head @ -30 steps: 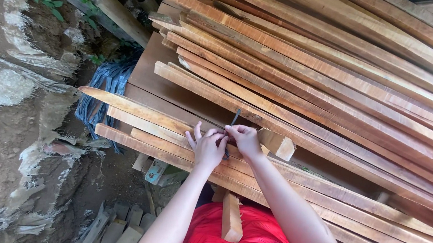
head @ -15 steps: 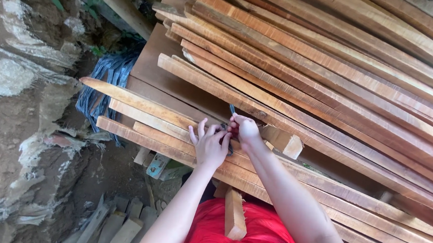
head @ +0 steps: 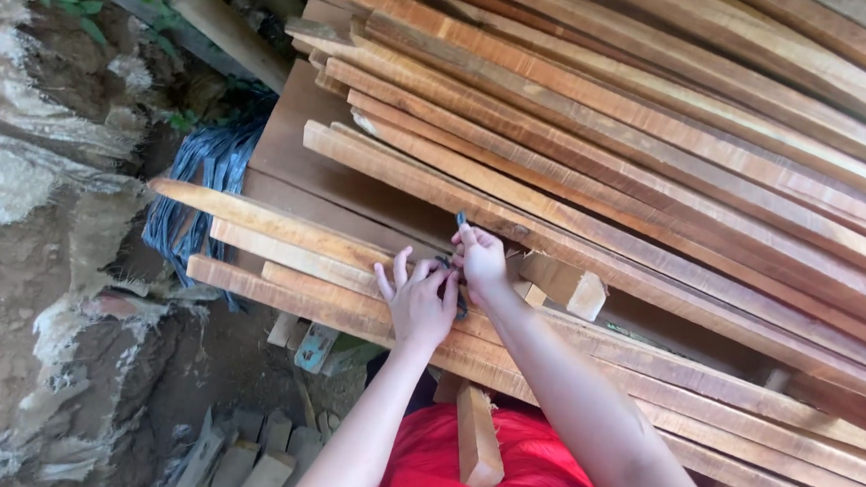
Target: Tying together small bundles of wood planks using black plastic strips.
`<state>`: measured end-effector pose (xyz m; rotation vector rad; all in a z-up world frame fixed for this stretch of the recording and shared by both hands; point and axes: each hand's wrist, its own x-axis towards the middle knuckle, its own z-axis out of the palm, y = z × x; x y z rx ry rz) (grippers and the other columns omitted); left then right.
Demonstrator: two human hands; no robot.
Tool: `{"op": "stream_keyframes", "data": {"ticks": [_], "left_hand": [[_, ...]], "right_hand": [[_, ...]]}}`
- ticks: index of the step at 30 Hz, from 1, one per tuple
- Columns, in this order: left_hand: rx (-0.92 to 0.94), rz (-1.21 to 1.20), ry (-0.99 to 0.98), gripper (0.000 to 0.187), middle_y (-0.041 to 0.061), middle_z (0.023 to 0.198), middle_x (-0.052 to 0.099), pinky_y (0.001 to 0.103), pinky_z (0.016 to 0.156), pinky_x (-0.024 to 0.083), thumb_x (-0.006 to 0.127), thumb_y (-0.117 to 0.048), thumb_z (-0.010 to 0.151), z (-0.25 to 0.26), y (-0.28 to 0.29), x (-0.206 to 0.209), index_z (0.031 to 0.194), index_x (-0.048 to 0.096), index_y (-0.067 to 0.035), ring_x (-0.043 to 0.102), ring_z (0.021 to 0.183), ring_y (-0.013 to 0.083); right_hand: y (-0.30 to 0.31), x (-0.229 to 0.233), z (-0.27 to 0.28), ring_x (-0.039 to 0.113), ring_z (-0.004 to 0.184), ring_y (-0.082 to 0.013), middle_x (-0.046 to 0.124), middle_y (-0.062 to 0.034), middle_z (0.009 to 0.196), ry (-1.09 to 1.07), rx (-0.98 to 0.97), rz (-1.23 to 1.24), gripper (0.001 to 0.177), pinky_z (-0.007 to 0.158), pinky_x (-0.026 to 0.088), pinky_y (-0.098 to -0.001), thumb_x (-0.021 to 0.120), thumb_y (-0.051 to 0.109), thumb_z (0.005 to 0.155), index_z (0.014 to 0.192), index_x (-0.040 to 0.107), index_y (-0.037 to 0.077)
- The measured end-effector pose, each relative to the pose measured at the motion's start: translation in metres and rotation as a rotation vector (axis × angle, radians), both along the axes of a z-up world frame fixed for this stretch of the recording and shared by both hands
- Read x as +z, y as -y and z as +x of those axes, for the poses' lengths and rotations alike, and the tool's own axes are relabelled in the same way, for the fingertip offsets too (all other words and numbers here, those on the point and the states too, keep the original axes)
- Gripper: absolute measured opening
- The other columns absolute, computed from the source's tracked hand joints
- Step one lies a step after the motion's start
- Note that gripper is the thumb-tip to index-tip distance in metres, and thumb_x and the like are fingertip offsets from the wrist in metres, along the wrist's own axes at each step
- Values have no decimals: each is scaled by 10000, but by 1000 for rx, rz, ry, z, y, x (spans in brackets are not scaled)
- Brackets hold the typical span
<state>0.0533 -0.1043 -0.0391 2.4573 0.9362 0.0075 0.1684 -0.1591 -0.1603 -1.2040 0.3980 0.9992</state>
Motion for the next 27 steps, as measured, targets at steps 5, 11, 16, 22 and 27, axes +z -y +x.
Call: {"op": "stream_keyframes", "data": {"ticks": [5, 11, 16, 22, 27], "left_hand": [[46, -105, 193, 217, 12, 1218, 668, 657, 1229, 61, 566, -254, 1029, -15, -3, -7, 1044, 752, -143, 419, 1434, 306], [2, -104, 327, 148, 27, 1183, 667, 645, 1232, 100, 616, -178, 979, -27, -11, -7, 1036, 747, -141, 463, 1396, 321], [-8, -97, 299, 124, 7, 1142, 674, 650, 1231, 98, 644, -171, 959, -24, -14, -16, 1006, 755, -147, 470, 1386, 306], [-33, -119, 263, 129, -14, 1125, 689, 661, 1227, 61, 644, -183, 947, -22, -14, -8, 987, 762, -149, 436, 1404, 304], [-48, -108, 143, 181, 3, 1205, 659, 666, 1211, 5, 645, -248, 945, -17, -12, -1, 1033, 788, -182, 366, 1430, 330]], "right_hand": [[34, 15, 4, 631, 704, -134, 670, -19, 758, 193, 156, -53, 293, 657, 515, -272, 517, 254, 1059, 967, 675, 24], [45, 26, 11, 702, 844, -131, 782, -29, 904, 415, 655, -280, 291, 775, 548, -269, 623, 262, 981, 1078, 777, 36], [34, 48, 24, 640, 784, -99, 773, -47, 906, 253, 787, -239, 277, 735, 519, -272, 707, 259, 949, 1090, 808, 44], [37, 5, 13, 643, 771, -98, 774, -51, 885, 277, 706, -231, 270, 732, 520, -259, 735, 221, 927, 1025, 814, -18], [38, 65, 8, 694, 854, -99, 779, -47, 947, 419, 462, -121, 312, 810, 553, -246, 648, 275, 992, 1060, 770, -3]]}}
